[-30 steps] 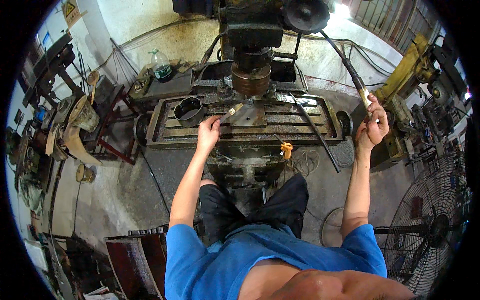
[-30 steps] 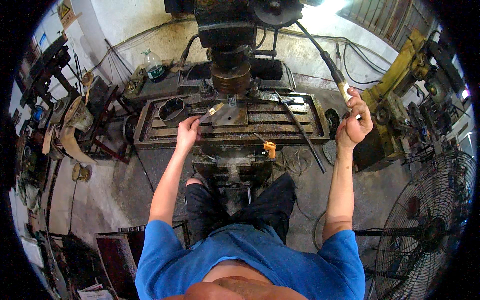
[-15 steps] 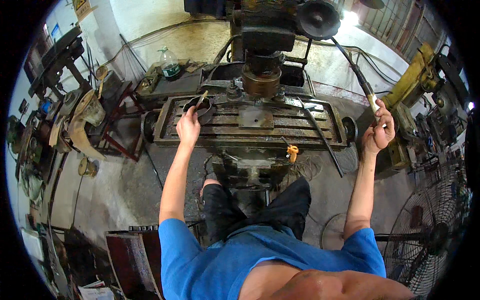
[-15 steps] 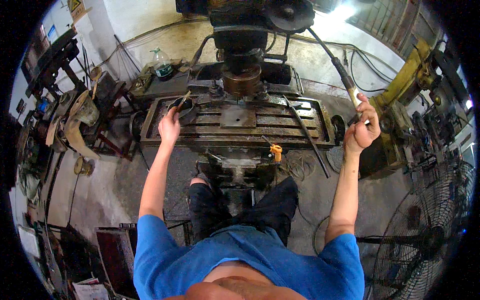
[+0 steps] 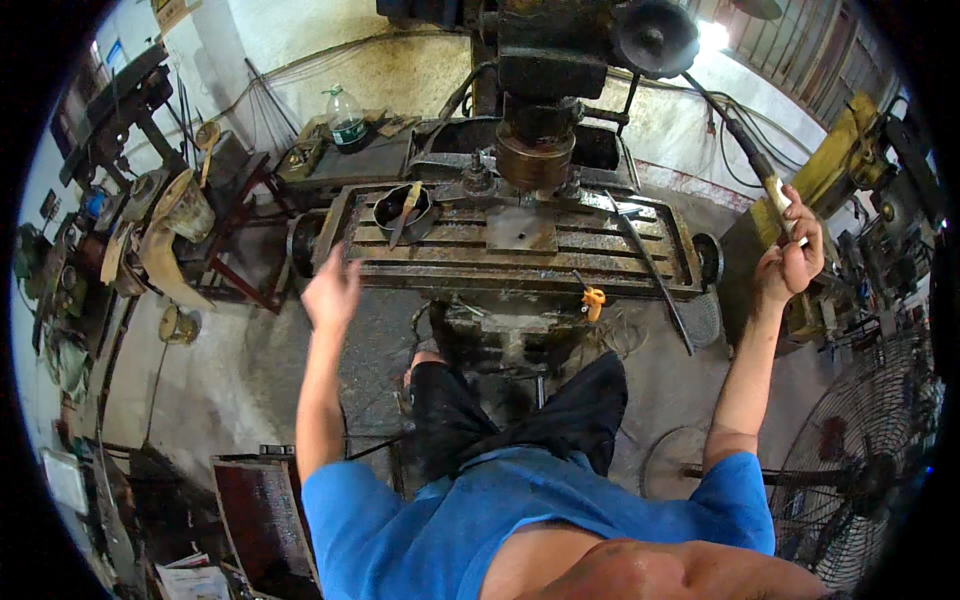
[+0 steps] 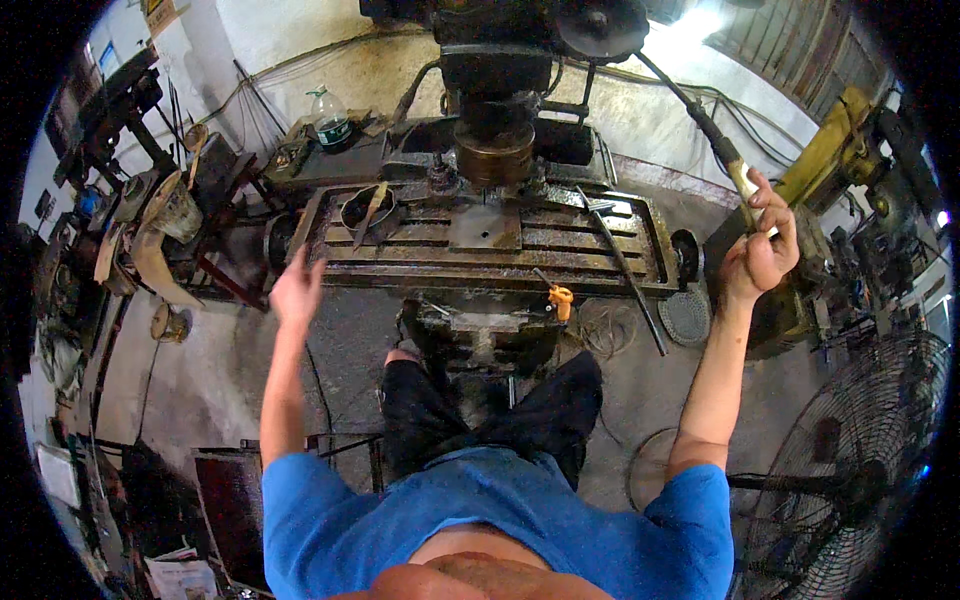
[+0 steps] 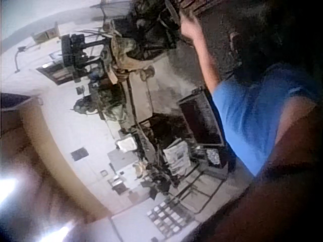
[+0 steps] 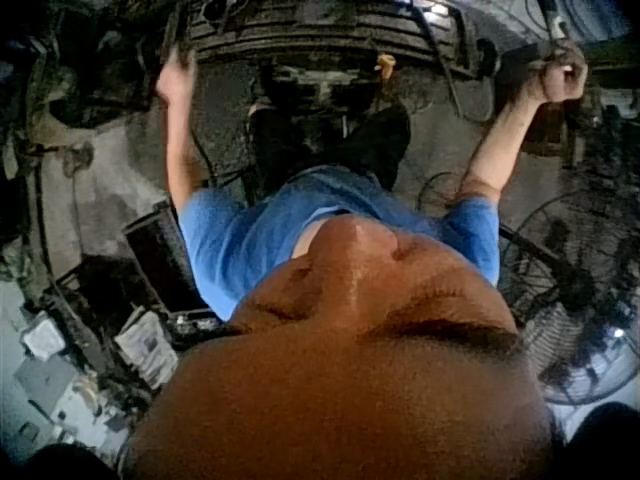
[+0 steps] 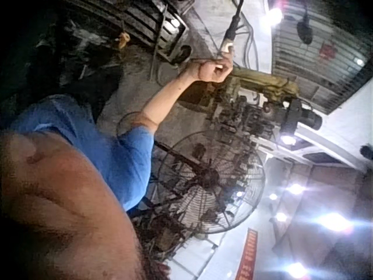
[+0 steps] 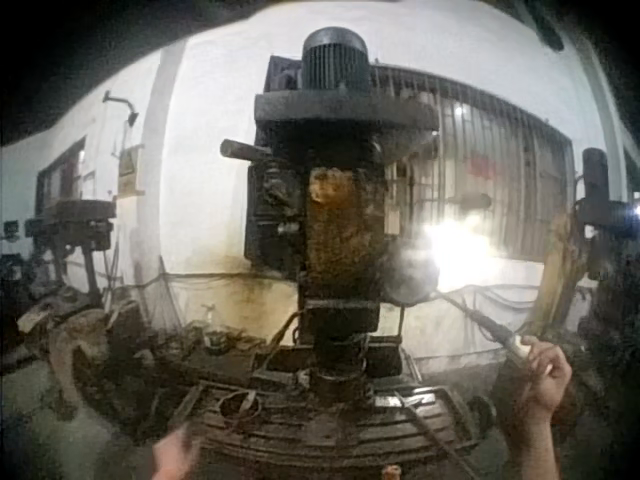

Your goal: The person operates a milling machine by reaching into a bin to select metal components and placing them onto the machine's worktable. They use a yellow-handled tool to apply a substance to the parts and then activate the machine's controls.

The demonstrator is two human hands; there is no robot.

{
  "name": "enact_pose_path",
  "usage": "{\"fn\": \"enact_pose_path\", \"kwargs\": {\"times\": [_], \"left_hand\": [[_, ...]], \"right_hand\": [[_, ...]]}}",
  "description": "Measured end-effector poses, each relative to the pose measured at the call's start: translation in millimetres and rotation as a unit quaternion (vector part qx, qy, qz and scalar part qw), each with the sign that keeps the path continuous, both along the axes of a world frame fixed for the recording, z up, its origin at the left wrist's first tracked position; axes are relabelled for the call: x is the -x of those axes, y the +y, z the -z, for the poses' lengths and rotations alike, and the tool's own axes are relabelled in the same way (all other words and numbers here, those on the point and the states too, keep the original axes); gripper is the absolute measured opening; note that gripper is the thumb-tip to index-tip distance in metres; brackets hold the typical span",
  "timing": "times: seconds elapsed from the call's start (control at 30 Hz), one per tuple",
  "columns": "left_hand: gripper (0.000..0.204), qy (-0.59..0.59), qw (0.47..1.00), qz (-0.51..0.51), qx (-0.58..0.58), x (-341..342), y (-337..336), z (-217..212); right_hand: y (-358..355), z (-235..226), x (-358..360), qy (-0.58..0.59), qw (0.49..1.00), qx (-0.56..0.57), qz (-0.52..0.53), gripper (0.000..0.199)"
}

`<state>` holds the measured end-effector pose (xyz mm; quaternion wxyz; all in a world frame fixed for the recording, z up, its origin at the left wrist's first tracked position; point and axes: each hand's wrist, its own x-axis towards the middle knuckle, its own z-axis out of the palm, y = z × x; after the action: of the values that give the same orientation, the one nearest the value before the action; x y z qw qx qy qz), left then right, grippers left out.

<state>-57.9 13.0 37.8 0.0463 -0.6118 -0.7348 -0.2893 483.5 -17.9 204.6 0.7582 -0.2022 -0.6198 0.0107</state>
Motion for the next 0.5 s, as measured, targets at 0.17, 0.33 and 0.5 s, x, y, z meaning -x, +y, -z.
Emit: {"fn": "enact_pose_path", "kwargs": {"times": [0.17, 0.33, 0.5], "left_hand": [[0.036, -0.092, 0.964, -0.247, 0.041, 149, -150, 25], [0.046, 0.016, 0.871, -0.455, 0.185, 259, -377, 114], [0.029, -0.027, 0.847, -0.416, 0.331, 208, -450, 144]], "right_hand": [[-2, -19, 3, 0.006, 0.999, -0.028, 0.017, 0.021], [16, -31, -2, 0.012, 0.998, -0.067, 0.015, 0.034], [24, -54, -6, -0.018, 0.991, -0.13, 0.022, 0.029]]}}
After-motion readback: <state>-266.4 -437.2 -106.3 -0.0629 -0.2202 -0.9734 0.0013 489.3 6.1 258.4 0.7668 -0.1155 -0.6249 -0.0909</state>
